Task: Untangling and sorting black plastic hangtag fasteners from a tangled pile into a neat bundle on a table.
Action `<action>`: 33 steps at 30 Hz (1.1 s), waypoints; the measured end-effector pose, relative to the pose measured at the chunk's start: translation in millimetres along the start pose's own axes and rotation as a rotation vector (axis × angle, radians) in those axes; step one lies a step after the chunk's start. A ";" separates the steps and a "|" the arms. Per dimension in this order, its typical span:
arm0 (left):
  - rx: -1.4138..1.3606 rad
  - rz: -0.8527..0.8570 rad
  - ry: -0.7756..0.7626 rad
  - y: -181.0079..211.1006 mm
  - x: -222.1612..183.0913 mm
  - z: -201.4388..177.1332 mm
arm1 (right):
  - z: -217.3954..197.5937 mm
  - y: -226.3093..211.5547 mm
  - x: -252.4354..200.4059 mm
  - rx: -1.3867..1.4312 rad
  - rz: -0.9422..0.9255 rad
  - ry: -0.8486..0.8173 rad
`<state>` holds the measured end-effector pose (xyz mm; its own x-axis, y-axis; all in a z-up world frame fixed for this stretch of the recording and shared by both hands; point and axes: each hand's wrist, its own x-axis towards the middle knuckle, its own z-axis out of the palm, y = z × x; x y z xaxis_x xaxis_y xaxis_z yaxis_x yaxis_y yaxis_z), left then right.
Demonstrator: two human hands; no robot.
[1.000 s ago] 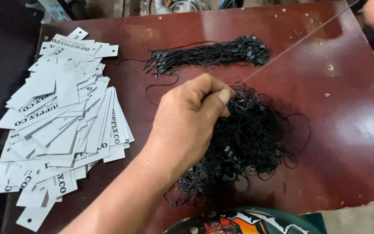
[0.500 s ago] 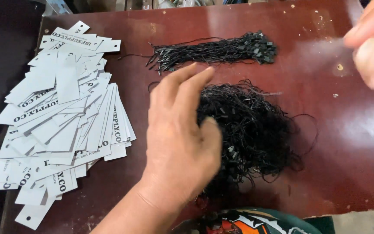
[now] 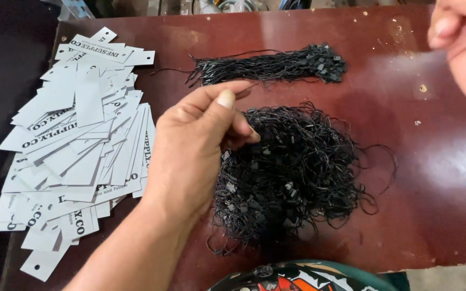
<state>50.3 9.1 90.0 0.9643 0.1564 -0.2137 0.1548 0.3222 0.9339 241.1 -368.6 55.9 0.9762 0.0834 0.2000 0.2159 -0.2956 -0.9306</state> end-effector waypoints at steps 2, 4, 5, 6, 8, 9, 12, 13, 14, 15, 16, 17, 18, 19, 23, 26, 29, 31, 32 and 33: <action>0.130 -0.034 0.060 2.3 9.1 -3.6 | 47.8 -31.1 -29.0 0.029 -0.031 0.018; 0.259 -0.064 0.116 0.5 19.2 -7.0 | 80.2 -51.6 -50.3 0.055 -0.068 0.040; 0.367 -0.058 0.161 -2.9 24.4 -9.5 | 90.1 -56.3 -56.7 0.067 -0.074 0.047; 0.475 -0.053 0.205 -6.6 29.6 -11.8 | 99.6 -60.4 -64.0 0.078 -0.078 0.056; 0.528 -0.054 0.245 -6.5 38.2 -14.3 | 104.1 -52.8 -63.1 0.012 -0.039 0.079; 0.581 -0.059 0.284 -7.7 42.0 -15.8 | 106.3 -48.0 -63.8 -0.055 0.004 0.100; 0.776 0.069 0.339 -19.4 65.3 -27.8 | 112.5 -42.3 -59.1 -0.042 0.054 0.123; 0.778 0.065 0.338 -15.0 67.4 -24.8 | 111.4 -36.5 -53.9 -0.041 0.059 0.123; 0.678 0.053 0.319 -11.0 69.6 -21.7 | 110.3 -30.5 -49.0 -0.059 0.048 0.145; 0.577 0.040 0.300 -7.0 72.0 -18.6 | 109.1 -24.4 -43.9 -0.077 0.038 0.166; 0.579 0.035 0.299 -6.9 75.7 -16.6 | 106.9 -19.4 -40.5 -0.077 0.043 0.166; 0.580 0.054 0.292 -6.4 79.3 -14.6 | 104.5 -14.6 -37.0 -0.120 0.031 0.163; 0.579 0.078 0.285 -4.7 83.8 -12.5 | 102.4 -10.7 -31.9 -0.161 0.014 0.161; 0.580 0.079 0.286 -8.2 90.3 -14.2 | 102.0 -9.1 -29.5 -0.159 0.014 0.161; 0.837 0.270 0.319 -30.4 109.7 -22.9 | 102.3 10.3 -27.0 -0.279 -0.022 0.163; 0.891 0.329 0.334 -39.2 113.2 -26.9 | 109.8 11.9 -28.1 -0.323 -0.024 0.181; 0.900 0.345 0.361 -50.5 119.7 -34.9 | 116.9 11.2 -28.0 -0.335 -0.033 0.175; 0.903 0.367 0.380 -56.0 125.7 -37.5 | 118.8 10.0 -26.8 -0.339 -0.052 0.169; 0.909 0.362 0.388 -56.9 127.6 -37.9 | 120.4 8.5 -26.1 -0.370 -0.036 0.182; 0.915 0.358 0.395 -57.9 129.6 -38.5 | 122.1 6.8 -25.5 -0.402 -0.020 0.195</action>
<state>158.0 46.7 -2.8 0.8727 0.4489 0.1921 0.1373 -0.6032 0.7857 215.5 -256.6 7.1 0.9485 -0.0769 0.3072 0.1876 -0.6450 -0.7408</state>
